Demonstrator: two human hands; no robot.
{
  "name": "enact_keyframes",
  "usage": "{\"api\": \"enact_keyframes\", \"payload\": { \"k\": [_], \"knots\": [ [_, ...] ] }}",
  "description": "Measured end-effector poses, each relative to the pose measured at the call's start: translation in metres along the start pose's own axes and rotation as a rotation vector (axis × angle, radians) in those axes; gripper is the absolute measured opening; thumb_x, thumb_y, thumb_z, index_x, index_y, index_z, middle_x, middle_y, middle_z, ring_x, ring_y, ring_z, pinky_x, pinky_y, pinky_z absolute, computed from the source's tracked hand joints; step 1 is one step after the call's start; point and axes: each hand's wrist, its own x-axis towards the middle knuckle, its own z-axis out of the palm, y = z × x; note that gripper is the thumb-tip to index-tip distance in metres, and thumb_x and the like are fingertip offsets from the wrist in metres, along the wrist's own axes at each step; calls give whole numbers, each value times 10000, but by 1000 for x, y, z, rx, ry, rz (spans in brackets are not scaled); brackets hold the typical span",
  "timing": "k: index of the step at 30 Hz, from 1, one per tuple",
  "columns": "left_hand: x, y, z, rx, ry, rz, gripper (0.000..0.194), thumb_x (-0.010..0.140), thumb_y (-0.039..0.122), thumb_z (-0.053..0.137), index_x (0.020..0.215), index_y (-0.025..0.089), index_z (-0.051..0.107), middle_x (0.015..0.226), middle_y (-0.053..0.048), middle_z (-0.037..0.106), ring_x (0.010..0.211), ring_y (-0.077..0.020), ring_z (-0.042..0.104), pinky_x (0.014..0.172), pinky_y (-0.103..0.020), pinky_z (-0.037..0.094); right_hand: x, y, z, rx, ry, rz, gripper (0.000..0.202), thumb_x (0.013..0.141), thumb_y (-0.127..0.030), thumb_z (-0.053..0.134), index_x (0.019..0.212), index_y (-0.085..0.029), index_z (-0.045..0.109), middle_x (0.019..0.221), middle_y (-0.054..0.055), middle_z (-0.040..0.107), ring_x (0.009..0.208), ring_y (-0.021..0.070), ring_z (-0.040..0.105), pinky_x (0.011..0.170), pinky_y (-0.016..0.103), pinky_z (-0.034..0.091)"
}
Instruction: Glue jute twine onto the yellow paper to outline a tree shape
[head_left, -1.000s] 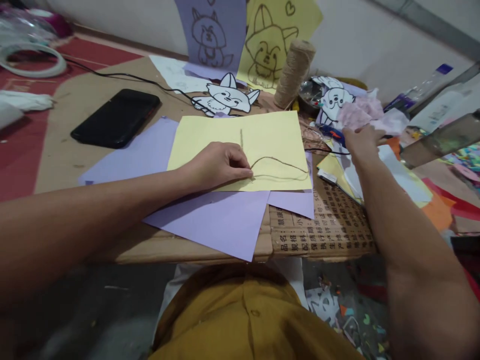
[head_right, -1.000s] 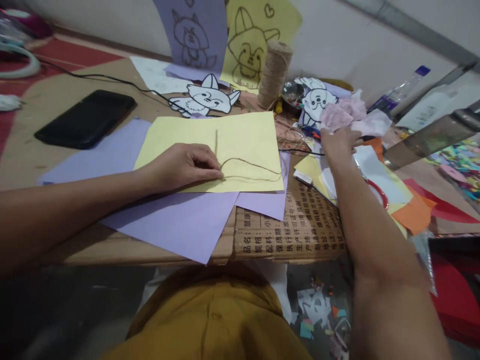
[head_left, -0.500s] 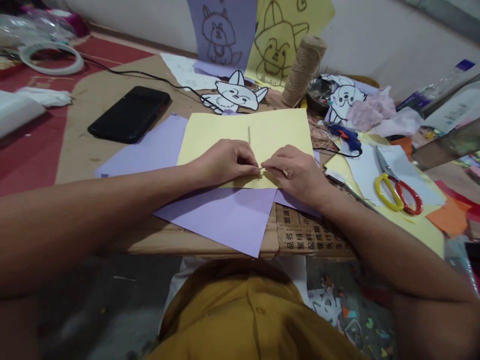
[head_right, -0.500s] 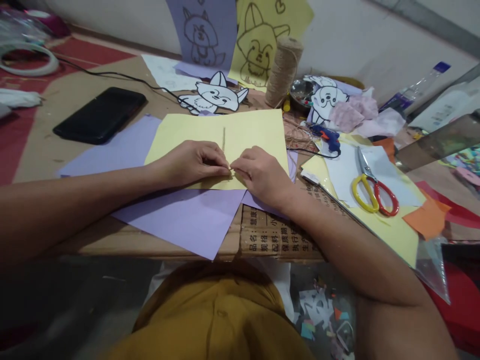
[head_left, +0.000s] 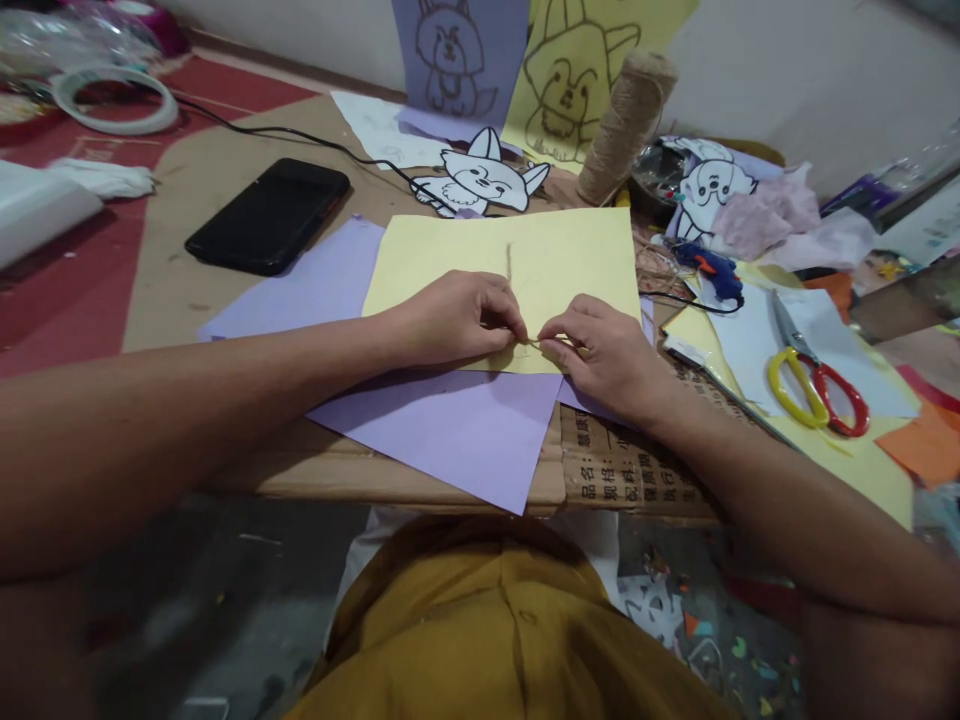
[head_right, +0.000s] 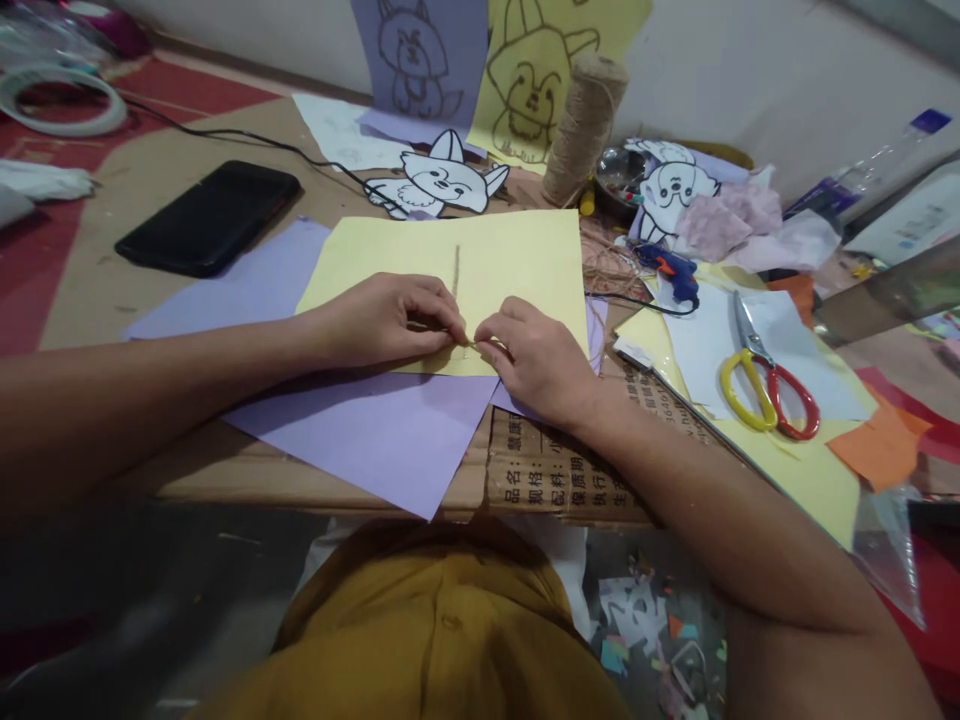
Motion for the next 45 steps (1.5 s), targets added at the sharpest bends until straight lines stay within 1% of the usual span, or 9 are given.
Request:
{"api": "enact_keyframes", "payload": {
  "k": [4, 10, 21, 27, 31, 37, 42, 45],
  "knots": [
    [0, -1, 0, 7, 10, 15, 184, 856, 170, 711, 924, 219, 875, 968, -29, 793, 875, -161, 726, 823, -279, 522, -2, -4, 1, -5, -18, -1, 132, 1014, -196, 651, 965, -200, 773, 923, 63, 691, 853, 202, 660, 766, 324, 504],
    [0, -2, 1, -4, 31, 38, 197, 828, 140, 705, 898, 213, 873, 948, -27, 799, 836, -151, 723, 797, -269, 529, -3, -8, 1, -36, -45, -24, 153, 1023, -192, 645, 968, -189, 788, 916, 61, 691, 829, 193, 653, 740, 316, 495],
    [1, -1, 2, -17, 25, 45, 227, 796, 97, 703, 884, 213, 877, 934, -20, 794, 824, -146, 716, 796, -259, 524, -3, -12, 2, -76, -65, -64, 157, 1016, -178, 646, 941, -176, 784, 895, 65, 679, 797, 194, 642, 708, 314, 479],
    [1, 1, 1, -17, 12, 20, 216, 802, 97, 714, 893, 207, 877, 963, -28, 795, 855, -152, 720, 836, -265, 525, -3, -13, 1, -157, -95, -76, 201, 1046, -205, 595, 954, -186, 773, 927, 74, 685, 810, 197, 629, 693, 315, 454],
    [1, 1, 0, -14, 7, 7, 206, 810, 110, 715, 898, 206, 875, 972, -31, 793, 868, -157, 723, 848, -271, 524, -4, -16, 0, -242, -134, -92, 257, 1075, -236, 551, 965, -171, 773, 935, 88, 682, 798, 191, 604, 662, 311, 411],
    [1, 0, 2, -17, 13, 19, 187, 817, 128, 699, 888, 192, 860, 926, -31, 781, 829, -147, 705, 775, -258, 504, -5, -23, 0, -352, -152, -116, 337, 1117, -282, 492, 960, -168, 767, 917, 92, 695, 764, 182, 568, 606, 323, 318],
    [1, -2, 4, -43, 45, 32, 184, 791, 130, 716, 926, 171, 833, 845, -25, 764, 750, -135, 662, 700, -248, 481, -6, -28, -2, -355, -191, -96, 343, 1127, -294, 465, 970, -177, 747, 936, 104, 700, 794, 200, 573, 609, 332, 326],
    [0, -4, 5, -40, 57, 63, 166, 791, 119, 705, 899, 170, 822, 843, -27, 762, 747, -132, 660, 688, -241, 481, -7, -31, -2, -361, -202, -95, 334, 1128, -299, 453, 987, -180, 731, 954, 111, 699, 817, 210, 575, 614, 334, 344]
  ]
}}
